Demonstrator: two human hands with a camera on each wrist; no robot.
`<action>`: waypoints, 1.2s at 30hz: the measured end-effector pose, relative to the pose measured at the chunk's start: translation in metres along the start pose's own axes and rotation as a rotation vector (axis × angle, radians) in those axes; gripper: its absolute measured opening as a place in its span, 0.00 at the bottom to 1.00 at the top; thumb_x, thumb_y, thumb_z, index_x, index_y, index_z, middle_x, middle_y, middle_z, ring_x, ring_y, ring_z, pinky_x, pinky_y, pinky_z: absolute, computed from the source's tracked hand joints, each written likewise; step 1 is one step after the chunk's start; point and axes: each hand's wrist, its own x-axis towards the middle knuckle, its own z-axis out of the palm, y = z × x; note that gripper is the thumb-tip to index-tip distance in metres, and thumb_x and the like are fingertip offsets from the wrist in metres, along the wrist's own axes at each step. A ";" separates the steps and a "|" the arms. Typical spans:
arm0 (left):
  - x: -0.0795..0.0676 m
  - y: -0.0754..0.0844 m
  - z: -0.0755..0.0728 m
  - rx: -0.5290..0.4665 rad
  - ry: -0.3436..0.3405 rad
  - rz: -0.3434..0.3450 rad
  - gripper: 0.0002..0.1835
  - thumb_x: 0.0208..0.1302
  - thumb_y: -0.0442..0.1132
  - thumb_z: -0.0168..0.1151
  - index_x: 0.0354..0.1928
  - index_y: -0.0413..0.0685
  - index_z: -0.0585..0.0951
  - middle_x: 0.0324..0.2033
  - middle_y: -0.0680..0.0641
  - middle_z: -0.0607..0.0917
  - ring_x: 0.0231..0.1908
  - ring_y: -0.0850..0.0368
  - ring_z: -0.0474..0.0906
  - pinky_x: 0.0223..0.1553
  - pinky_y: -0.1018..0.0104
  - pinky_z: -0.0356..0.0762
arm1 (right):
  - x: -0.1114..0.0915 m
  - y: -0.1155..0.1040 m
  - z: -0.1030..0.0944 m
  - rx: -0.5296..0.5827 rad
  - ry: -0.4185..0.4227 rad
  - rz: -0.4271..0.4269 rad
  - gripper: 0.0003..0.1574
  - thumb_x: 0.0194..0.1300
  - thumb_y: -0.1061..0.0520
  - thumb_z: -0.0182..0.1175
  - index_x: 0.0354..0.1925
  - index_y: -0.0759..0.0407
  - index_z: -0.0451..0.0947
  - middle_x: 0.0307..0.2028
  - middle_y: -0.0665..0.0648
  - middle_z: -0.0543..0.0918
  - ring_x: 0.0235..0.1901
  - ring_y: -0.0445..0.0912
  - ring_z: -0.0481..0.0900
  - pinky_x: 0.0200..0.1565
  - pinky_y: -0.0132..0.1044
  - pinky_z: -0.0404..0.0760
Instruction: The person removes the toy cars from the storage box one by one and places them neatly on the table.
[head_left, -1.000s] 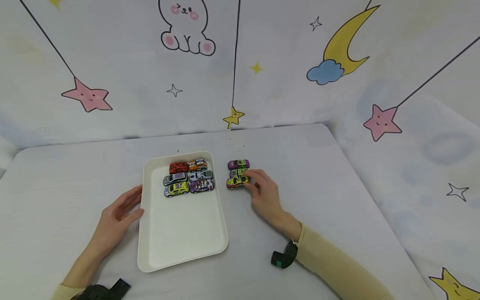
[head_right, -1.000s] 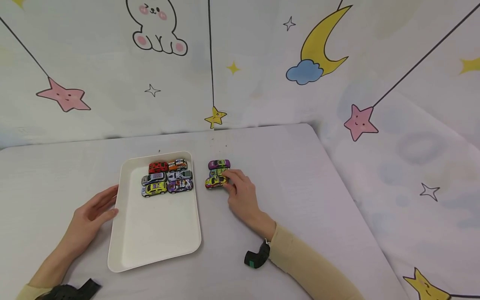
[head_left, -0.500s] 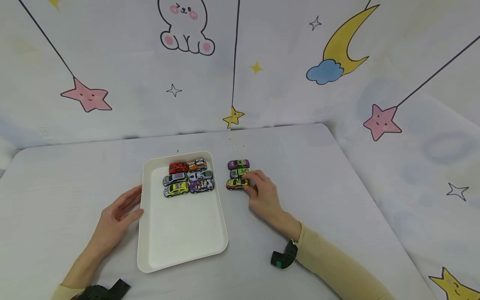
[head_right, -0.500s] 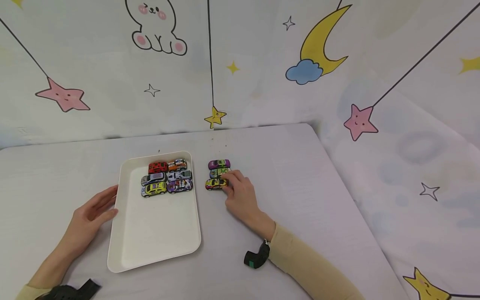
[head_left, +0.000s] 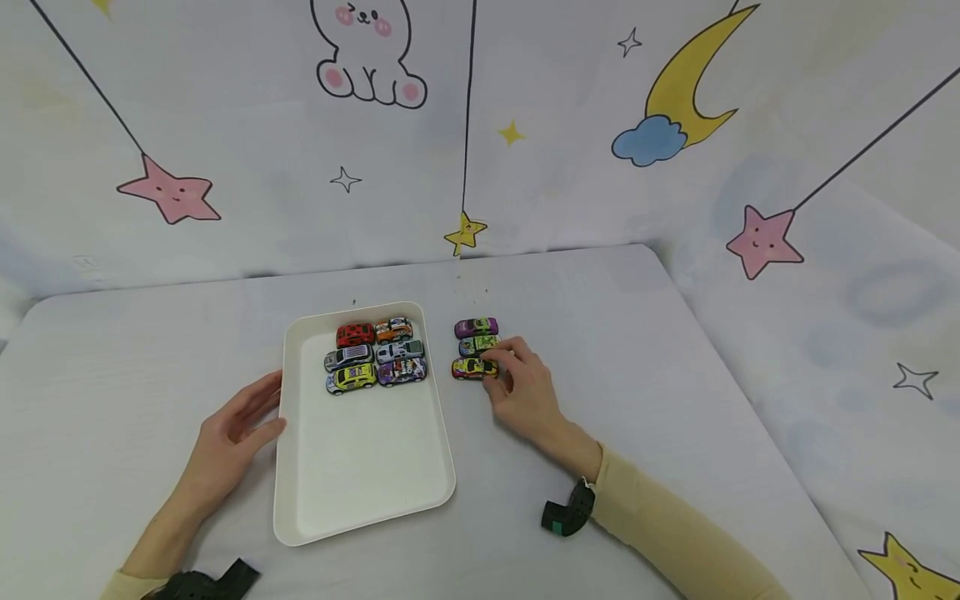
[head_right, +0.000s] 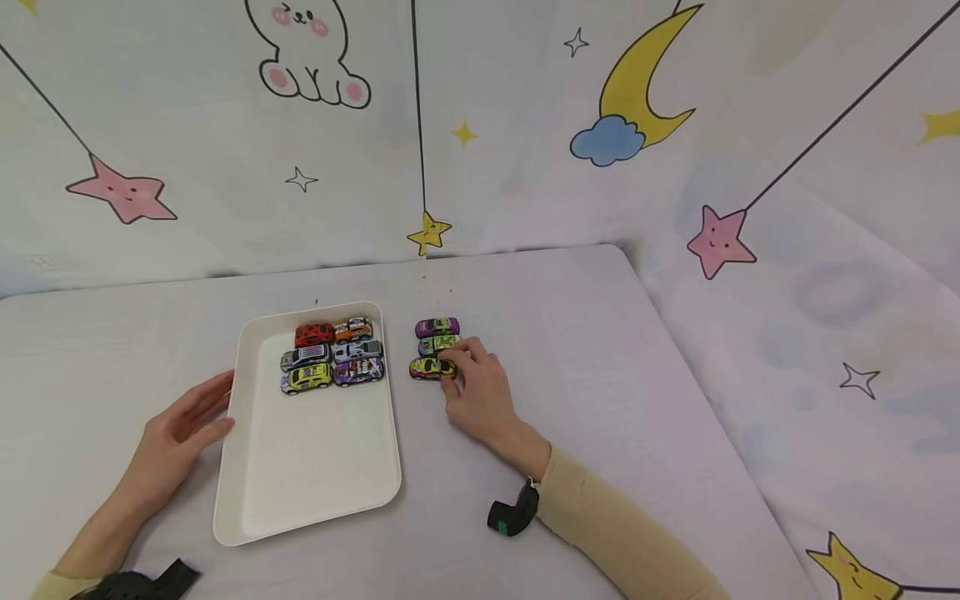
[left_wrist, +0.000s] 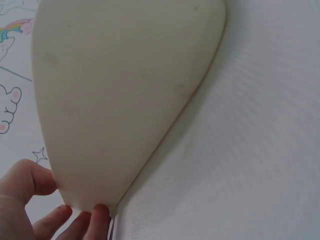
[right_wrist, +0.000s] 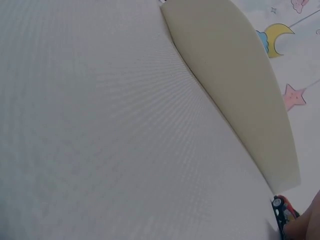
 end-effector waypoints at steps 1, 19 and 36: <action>0.000 0.000 0.000 0.000 0.001 0.001 0.31 0.68 0.25 0.59 0.72 0.35 0.64 0.69 0.51 0.73 0.62 0.77 0.70 0.58 0.85 0.72 | 0.000 0.000 0.000 0.001 0.006 -0.003 0.17 0.54 0.66 0.70 0.44 0.60 0.84 0.43 0.53 0.78 0.24 0.39 0.69 0.27 0.32 0.67; 0.000 -0.003 0.000 0.009 0.005 0.009 0.32 0.67 0.24 0.59 0.72 0.36 0.65 0.69 0.53 0.73 0.62 0.77 0.70 0.58 0.85 0.72 | 0.001 -0.002 -0.001 0.018 0.028 0.026 0.18 0.54 0.72 0.68 0.45 0.64 0.84 0.44 0.57 0.77 0.25 0.40 0.70 0.25 0.29 0.71; 0.000 -0.001 0.000 -0.018 -0.003 -0.006 0.32 0.68 0.24 0.59 0.72 0.35 0.64 0.69 0.51 0.72 0.63 0.76 0.70 0.59 0.85 0.71 | 0.001 -0.003 -0.002 0.056 0.063 -0.019 0.19 0.54 0.72 0.67 0.46 0.64 0.83 0.44 0.59 0.76 0.25 0.41 0.72 0.25 0.29 0.74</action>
